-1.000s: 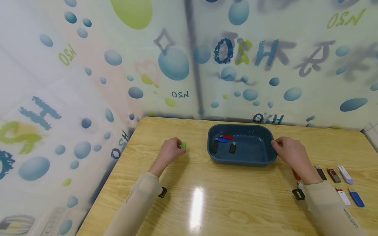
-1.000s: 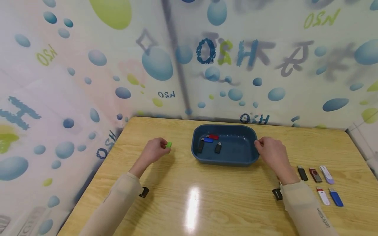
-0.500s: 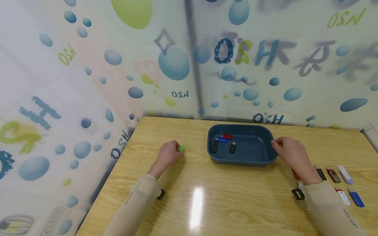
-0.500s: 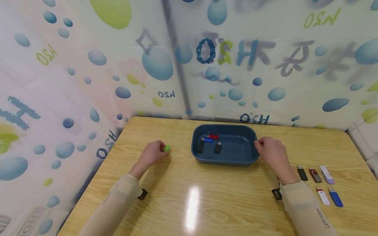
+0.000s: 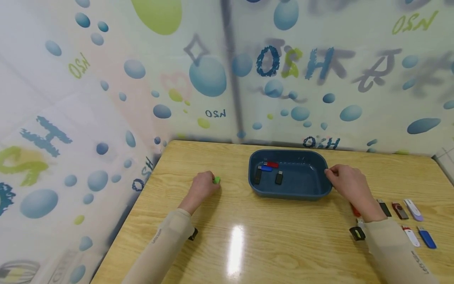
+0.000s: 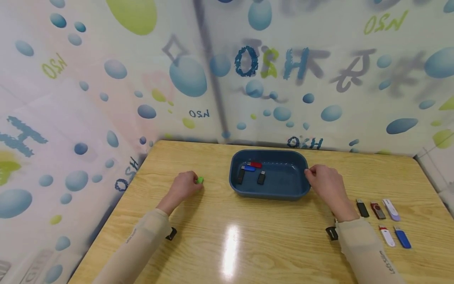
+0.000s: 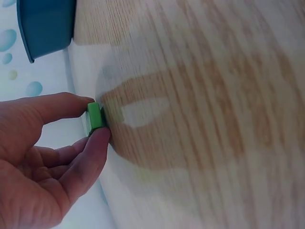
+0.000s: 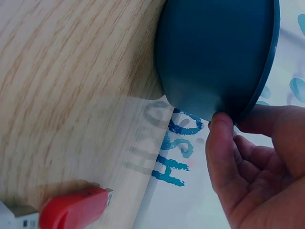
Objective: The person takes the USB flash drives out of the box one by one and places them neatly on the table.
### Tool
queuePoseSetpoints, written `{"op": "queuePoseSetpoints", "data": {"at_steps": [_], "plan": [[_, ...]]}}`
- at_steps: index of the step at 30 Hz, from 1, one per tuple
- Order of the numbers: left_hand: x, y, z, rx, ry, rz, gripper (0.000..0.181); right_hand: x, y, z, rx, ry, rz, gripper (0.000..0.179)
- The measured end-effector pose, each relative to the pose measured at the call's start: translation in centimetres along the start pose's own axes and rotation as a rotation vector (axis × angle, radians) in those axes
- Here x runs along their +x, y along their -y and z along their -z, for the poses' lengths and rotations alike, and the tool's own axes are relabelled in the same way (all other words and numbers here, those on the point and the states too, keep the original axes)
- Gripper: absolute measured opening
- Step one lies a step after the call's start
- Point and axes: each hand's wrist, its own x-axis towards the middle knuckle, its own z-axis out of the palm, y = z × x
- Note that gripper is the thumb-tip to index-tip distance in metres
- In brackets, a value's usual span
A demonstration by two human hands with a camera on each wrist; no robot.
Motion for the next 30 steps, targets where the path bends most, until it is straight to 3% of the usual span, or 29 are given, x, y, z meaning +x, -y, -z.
{"op": "queuePoseSetpoints", "data": {"at_steps": [7, 16, 19, 24, 30], "plan": [[-0.1, -0.2, 0.0, 0.046, 0.015, -0.022, 0.039, 0.0, 0.1, 0.1, 0.005, 0.002, -0.008, 0.037], [-0.1, -0.7, 0.5, 0.059, 0.024, -0.013, 0.032, 0.0, -0.1, 0.0, 0.001, 0.002, -0.015, 0.037], [-0.2, -0.8, 0.7, 0.041, -0.03, -0.057, 0.036, 0.0, -0.1, 0.0, 0.002, 0.004, -0.02, 0.037], [0.0, -1.5, 0.9, -0.031, -0.18, -0.162, 0.042, 0.1, 0.1, -0.1, 0.001, 0.009, -0.027, 0.035], [-0.2, -4.4, 1.1, -0.073, -0.323, -0.266, 0.035, 0.1, 0.2, -0.1, -0.002, 0.016, -0.037, 0.035]]}}
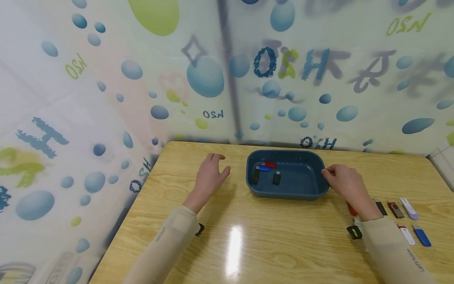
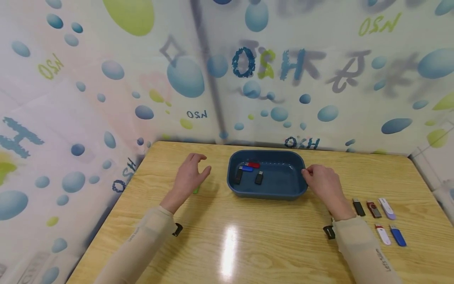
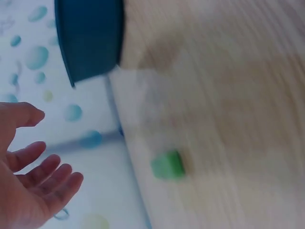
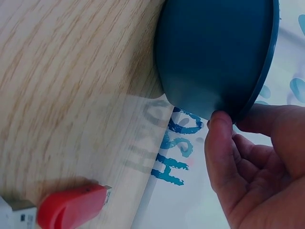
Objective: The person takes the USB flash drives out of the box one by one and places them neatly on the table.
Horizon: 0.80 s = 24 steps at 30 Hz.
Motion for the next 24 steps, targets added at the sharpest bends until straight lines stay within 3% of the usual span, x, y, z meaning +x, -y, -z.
{"op": "queuePoseSetpoints", "data": {"at_steps": [3, 6, 17, 24], "plan": [[0.2, -1.8, -0.1, -0.015, -0.028, -0.043, 0.035, 0.0, 0.1, 0.0, -0.001, 0.006, -0.003, 0.035], [0.5, -3.6, -0.4, -0.025, -0.012, -0.078, 0.034, 0.0, 0.1, 0.1, -0.006, 0.008, -0.003, 0.035], [1.9, -8.8, -2.4, -0.034, 0.157, -0.104, 0.037, 0.0, 0.0, 0.0, -0.002, 0.008, -0.023, 0.038], [2.2, -11.1, -4.5, 0.055, 0.248, -0.099, 0.046, 0.0, 0.0, 0.0, -0.001, -0.001, -0.021, 0.037]]}}
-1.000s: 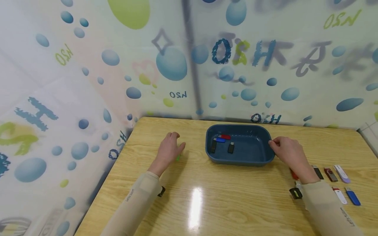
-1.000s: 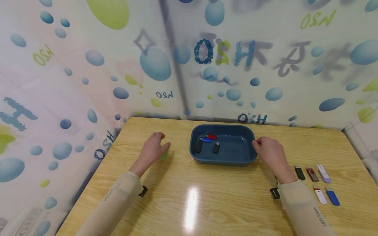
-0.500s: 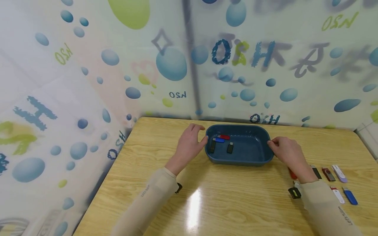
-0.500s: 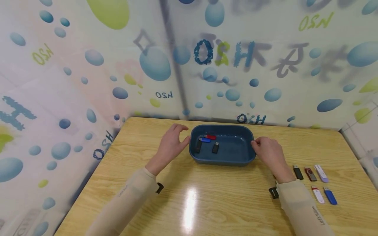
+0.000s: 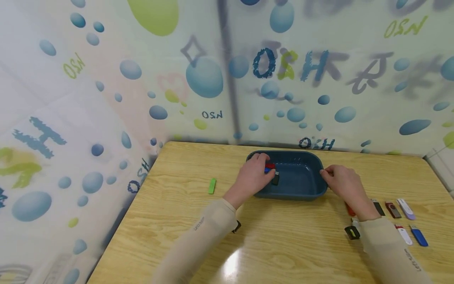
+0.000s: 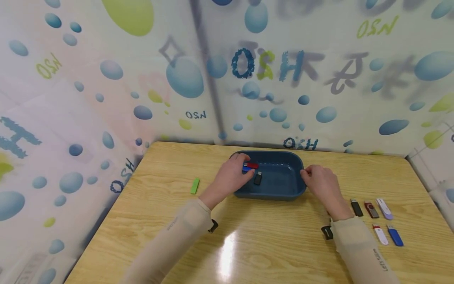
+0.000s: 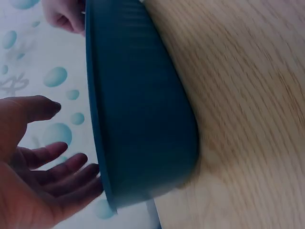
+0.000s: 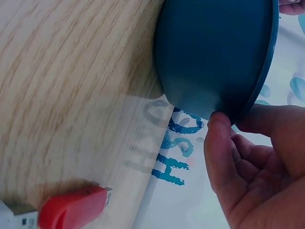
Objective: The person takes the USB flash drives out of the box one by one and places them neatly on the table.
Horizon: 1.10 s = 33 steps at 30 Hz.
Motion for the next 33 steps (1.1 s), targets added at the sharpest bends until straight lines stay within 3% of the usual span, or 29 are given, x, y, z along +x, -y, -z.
{"op": "queuePoseSetpoints", "data": {"at_steps": [4, 11, 19, 27, 33], "plan": [[0.3, -1.3, -0.9, 0.079, 0.06, 0.039, 0.054, -0.1, 0.1, 0.0, 0.005, -0.003, 0.011, 0.037], [1.2, -2.8, -3.0, 0.231, 0.102, 0.114, 0.059, -0.2, 0.1, 0.0, 0.011, -0.013, 0.043, 0.036], [2.5, -3.6, -4.9, 0.262, 0.22, 0.19, 0.066, -0.2, 0.0, 0.0, 0.019, -0.017, 0.054, 0.037], [2.9, -3.8, -5.7, 0.356, 0.221, 0.155, 0.055, -0.2, 0.0, 0.0, 0.024, -0.017, 0.052, 0.033], [3.2, -3.7, -6.3, 0.422, 0.182, 0.116, 0.032, -0.1, 0.0, 0.0, 0.022, -0.019, 0.056, 0.032]]}}
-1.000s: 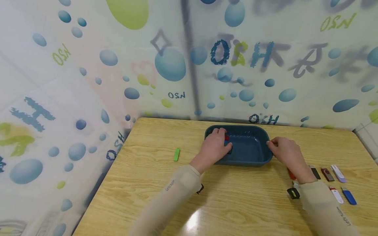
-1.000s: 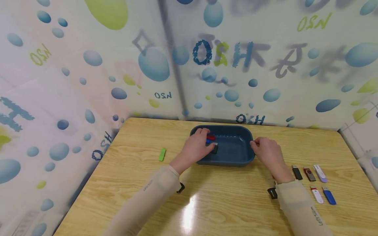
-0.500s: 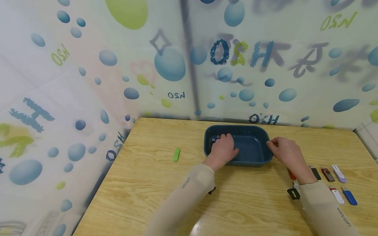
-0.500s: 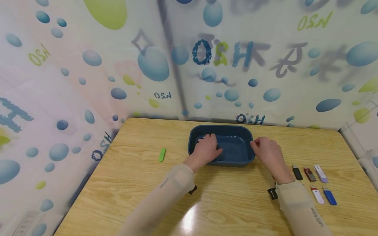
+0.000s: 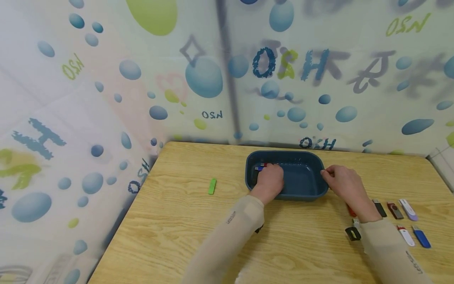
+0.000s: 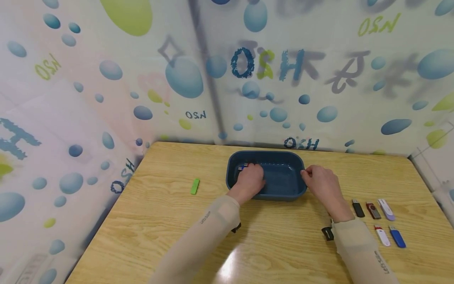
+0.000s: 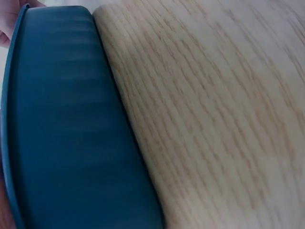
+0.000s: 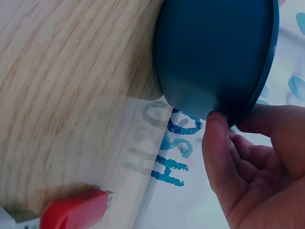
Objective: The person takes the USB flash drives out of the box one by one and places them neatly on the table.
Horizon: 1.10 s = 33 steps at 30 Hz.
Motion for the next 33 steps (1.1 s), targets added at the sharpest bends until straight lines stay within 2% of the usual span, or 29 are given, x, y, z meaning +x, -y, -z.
{"op": "queuePoseSetpoints", "data": {"at_steps": [3, 10, 17, 26, 29, 33], "plan": [[0.12, 0.02, -0.08, 0.004, -0.014, -0.001, 0.027, 0.04, 0.03, -0.04, 0.0, -0.002, 0.007, 0.031], [0.06, 0.05, 0.21, 0.007, 0.009, -0.022, 0.026, 0.09, 0.09, -0.09, -0.006, 0.005, 0.012, 0.031], [0.17, -0.18, 0.42, -0.032, 0.021, -0.014, 0.021, 0.04, 0.01, 0.05, -0.012, 0.02, -0.007, 0.035], [0.47, -0.03, 0.04, -0.088, 0.027, 0.003, 0.018, 0.11, -0.17, -0.03, -0.008, 0.037, -0.031, 0.035], [0.16, 0.21, 0.22, -0.125, 0.021, 0.009, 0.017, 0.13, -0.12, -0.1, -0.003, 0.036, -0.037, 0.034], [-0.45, 0.67, 0.58, -0.16, -0.019, 0.007, 0.017, 0.13, -0.06, -0.09, 0.003, 0.034, -0.036, 0.033]]}}
